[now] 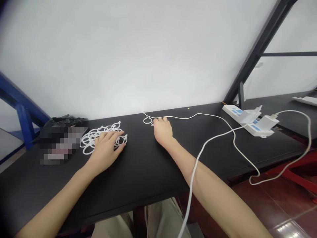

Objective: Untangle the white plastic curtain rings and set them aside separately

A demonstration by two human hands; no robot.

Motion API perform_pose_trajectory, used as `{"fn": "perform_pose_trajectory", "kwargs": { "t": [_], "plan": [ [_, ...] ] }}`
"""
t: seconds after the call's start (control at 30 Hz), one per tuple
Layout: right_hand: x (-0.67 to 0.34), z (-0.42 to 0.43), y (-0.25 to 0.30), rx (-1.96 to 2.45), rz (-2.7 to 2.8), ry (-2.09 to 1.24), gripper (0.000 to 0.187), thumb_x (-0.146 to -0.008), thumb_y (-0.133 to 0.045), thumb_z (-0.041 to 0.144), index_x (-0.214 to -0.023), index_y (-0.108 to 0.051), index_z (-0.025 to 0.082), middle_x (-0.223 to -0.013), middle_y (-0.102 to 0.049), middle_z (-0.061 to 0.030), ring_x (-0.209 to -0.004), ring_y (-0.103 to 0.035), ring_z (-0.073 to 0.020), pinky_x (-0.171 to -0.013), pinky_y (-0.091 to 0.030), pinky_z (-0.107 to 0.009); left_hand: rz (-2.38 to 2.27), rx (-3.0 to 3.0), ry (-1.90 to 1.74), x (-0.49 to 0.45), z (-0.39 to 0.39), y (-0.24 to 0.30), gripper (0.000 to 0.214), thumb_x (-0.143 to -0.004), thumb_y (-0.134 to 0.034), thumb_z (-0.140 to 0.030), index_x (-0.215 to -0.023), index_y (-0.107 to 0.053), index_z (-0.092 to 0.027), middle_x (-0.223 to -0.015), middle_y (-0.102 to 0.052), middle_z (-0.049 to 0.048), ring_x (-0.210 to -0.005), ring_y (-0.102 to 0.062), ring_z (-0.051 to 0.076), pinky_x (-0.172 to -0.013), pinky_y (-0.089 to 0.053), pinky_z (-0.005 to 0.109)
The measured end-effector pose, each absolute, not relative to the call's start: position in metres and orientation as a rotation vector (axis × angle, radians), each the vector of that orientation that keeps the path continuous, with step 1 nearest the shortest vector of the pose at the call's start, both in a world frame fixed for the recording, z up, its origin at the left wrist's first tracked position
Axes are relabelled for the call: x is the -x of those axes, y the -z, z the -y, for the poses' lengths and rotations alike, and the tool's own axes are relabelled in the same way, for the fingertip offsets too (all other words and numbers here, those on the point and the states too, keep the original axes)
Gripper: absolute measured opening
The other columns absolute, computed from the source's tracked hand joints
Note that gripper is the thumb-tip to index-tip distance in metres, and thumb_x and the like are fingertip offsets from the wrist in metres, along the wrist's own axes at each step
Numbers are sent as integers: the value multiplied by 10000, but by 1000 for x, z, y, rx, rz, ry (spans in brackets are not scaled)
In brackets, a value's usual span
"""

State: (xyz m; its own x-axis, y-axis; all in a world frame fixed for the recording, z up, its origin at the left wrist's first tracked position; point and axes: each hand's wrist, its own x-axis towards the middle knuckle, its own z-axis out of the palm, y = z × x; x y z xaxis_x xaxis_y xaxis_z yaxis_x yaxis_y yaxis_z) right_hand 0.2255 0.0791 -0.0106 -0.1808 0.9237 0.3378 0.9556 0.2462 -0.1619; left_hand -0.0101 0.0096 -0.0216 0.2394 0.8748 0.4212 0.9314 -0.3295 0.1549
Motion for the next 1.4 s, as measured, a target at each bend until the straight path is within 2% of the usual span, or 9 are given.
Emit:
{"fn": "perform_pose_trajectory", "kwargs": {
  "t": [0.1, 0.27, 0.43, 0.6, 0.7, 0.83, 1.03, 1.4],
  "plan": [
    [-218, -72, 7, 1529, 2108, -25, 250, -905, -465, 135, -1103, -617, 155, -1038, -667, -98, -1002, -535, -226, -868, -441, -351, 1724, 2377, 716, 9, -9, 21, 371, -911, -477, -351, -1249, -556, -221, -1222, -600, 115, -1134, -462, 330, -932, -382, 513],
    [-198, -52, 4, 1066, 2077, -530, 345, -892, -495, 178, -1236, -524, 189, -876, -637, -3, -698, -590, -103, -754, -488, -257, 1661, 2431, 825, 6, -8, 19, 441, -897, -517, -397, -1307, -506, -234, -1249, -585, 102, -1162, -453, 305, -994, -352, 511],
    [-186, -38, 2, 878, 2058, -826, 283, -897, -510, 205, -1179, -539, 202, -861, -628, 11, -672, -629, -88, -701, -512, -237, 1631, 2512, 855, 4, -7, 17, 509, -886, -544, -435, -1343, -448, -232, -1243, -583, 89, -1178, -447, 288, -1010, -345, 492],
    [-184, -34, 1, 789, 1973, -1015, 140, -900, -549, 231, -1037, -554, 202, -852, -663, 6, -731, -666, -112, -735, -539, -266, 1609, 2565, 835, 2, -6, 14, 449, -900, -540, -417, -1300, -481, -222, -1153, -620, 77, -1107, -470, 268, -968, -363, 458],
    [-183, -34, 0, 790, 1971, -965, 82, -904, -560, 239, -975, -579, 204, -893, -665, 3, -721, -651, -101, -722, -534, -256, 1603, 2555, 828, 2, -6, 12, 394, -911, -528, -383, -1269, -506, -223, -1110, -634, 75, -1066, -483, 264, -935, -372, 449],
    [-183, -34, 0, 849, 2012, -775, 69, -892, -591, 239, -942, -614, 197, -976, -657, -15, -757, -630, -98, -736, -514, -251, 1616, 2541, 848, 2, -6, 14, 423, -904, -537, -360, -1299, -480, -221, -1081, -626, 80, -1056, -491, 263, -937, -381, 449],
    [-183, -33, 2, 792, 2106, -640, 211, -936, -522, 209, -1125, -617, 216, -1081, -664, -36, -846, -625, -120, -785, -507, -272, 1669, 2563, 870, 3, -6, 15, 414, -900, -537, -356, -1285, -486, -210, -1031, -588, 79, -1022, -498, 251, -931, -409, 447],
    [-182, -35, 3, 767, 2142, -541, 171, -952, -481, 170, -1015, -640, 182, -966, -657, -39, -831, -628, -125, -793, -506, -272, 1646, 2605, 886, 5, -6, 16, 408, -906, -531, -358, -1274, -507, -185, -1022, -586, 80, -1024, -494, 245, -932, -424, 435]
  ]
}}
